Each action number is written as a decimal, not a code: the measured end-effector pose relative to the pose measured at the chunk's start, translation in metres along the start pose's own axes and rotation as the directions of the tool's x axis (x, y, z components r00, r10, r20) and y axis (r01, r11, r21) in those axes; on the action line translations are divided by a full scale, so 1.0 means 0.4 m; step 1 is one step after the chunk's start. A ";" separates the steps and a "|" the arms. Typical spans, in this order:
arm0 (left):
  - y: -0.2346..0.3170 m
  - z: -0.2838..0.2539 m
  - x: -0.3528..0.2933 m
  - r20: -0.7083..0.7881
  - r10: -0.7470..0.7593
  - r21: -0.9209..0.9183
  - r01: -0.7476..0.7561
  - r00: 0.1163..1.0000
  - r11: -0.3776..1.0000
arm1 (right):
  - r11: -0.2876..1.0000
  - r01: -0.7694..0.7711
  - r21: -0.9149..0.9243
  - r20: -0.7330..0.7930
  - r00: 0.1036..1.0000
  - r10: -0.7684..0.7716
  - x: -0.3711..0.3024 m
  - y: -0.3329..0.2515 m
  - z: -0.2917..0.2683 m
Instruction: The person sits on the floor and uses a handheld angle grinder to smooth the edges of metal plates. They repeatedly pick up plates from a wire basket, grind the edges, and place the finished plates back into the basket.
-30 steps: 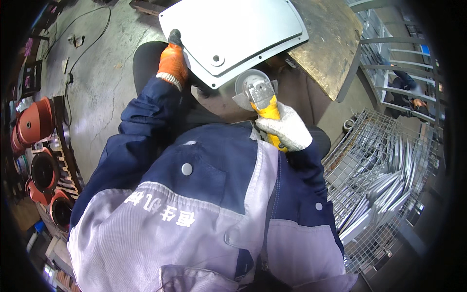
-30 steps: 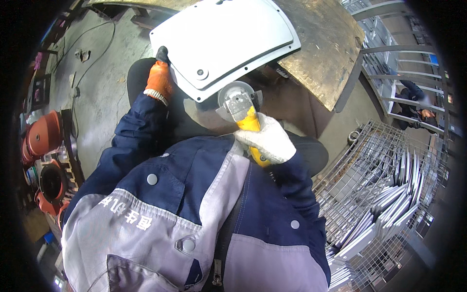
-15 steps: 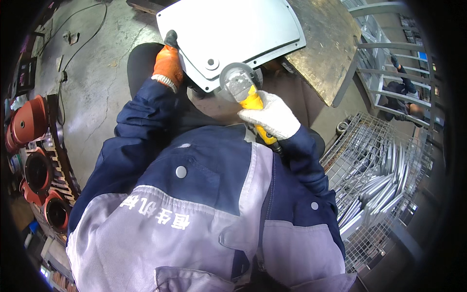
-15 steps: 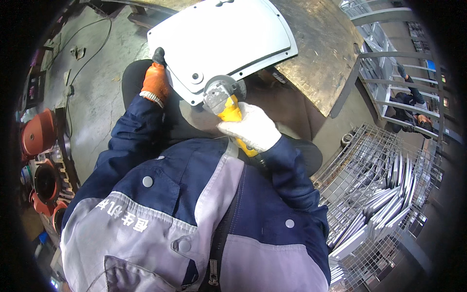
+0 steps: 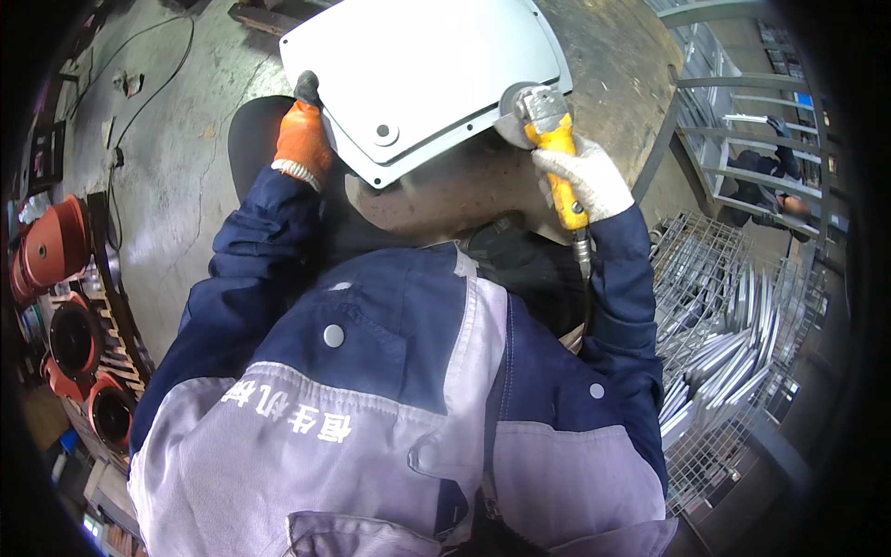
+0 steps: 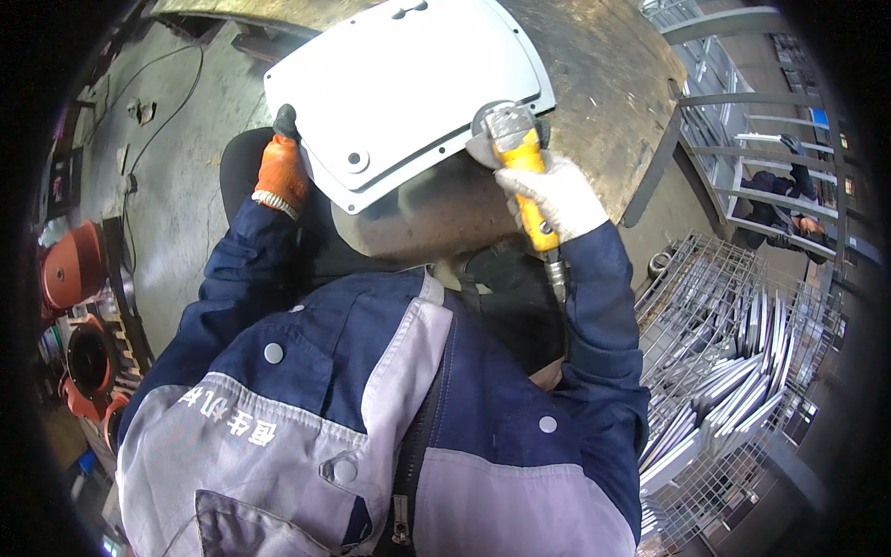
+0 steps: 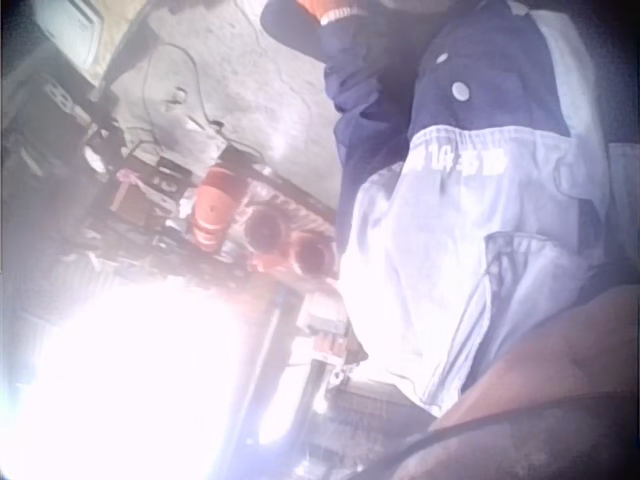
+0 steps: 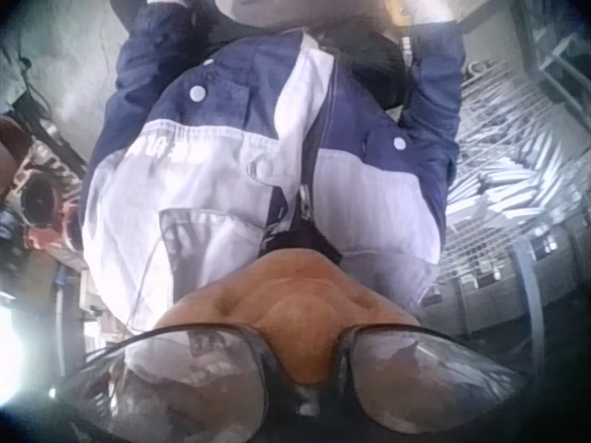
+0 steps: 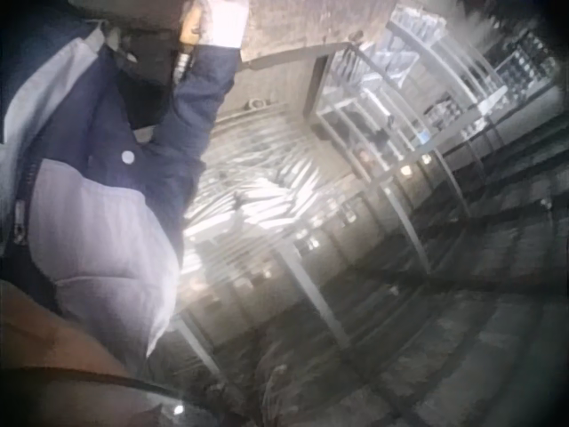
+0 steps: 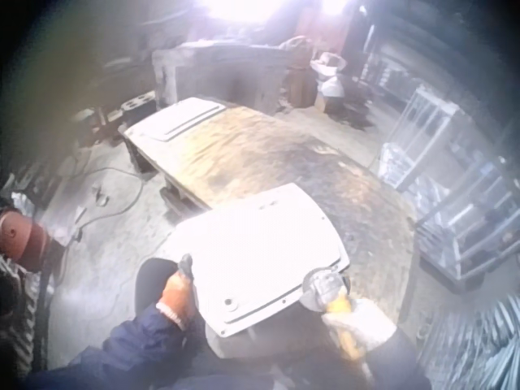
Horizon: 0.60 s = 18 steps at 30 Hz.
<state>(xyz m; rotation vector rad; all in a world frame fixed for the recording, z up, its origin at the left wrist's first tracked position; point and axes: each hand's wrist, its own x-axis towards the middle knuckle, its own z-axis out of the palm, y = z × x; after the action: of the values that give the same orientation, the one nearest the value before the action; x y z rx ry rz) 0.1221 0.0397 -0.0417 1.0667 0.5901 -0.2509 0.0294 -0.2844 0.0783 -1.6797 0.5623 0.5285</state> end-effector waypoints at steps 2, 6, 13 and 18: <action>0.002 -0.001 0.001 -0.040 -0.008 0.075 0.011 0.999 0.997 | 1.000 -0.008 0.021 -0.064 0.998 0.010 0.024 -0.003 -0.049; 0.006 -0.003 0.002 0.067 0.032 0.047 -0.035 0.997 0.998 | 0.953 0.125 0.278 -0.215 0.974 -0.065 0.070 0.031 -0.146; 0.027 0.017 0.012 0.240 0.117 -0.117 -0.091 0.964 0.989 | 0.441 0.205 0.874 -0.053 0.942 -0.332 -0.060 0.313 -0.199; 0.103 0.069 0.109 0.325 0.289 -0.293 -0.195 0.901 0.936 | 0.169 0.401 0.900 -0.281 0.832 -0.479 -0.172 0.447 -0.134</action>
<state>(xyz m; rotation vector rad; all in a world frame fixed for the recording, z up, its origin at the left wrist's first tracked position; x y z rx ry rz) 0.1863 0.0389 -0.0261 0.8070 0.1433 -0.1418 -0.1343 -0.3598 -0.0062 -0.5459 0.1787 -0.2336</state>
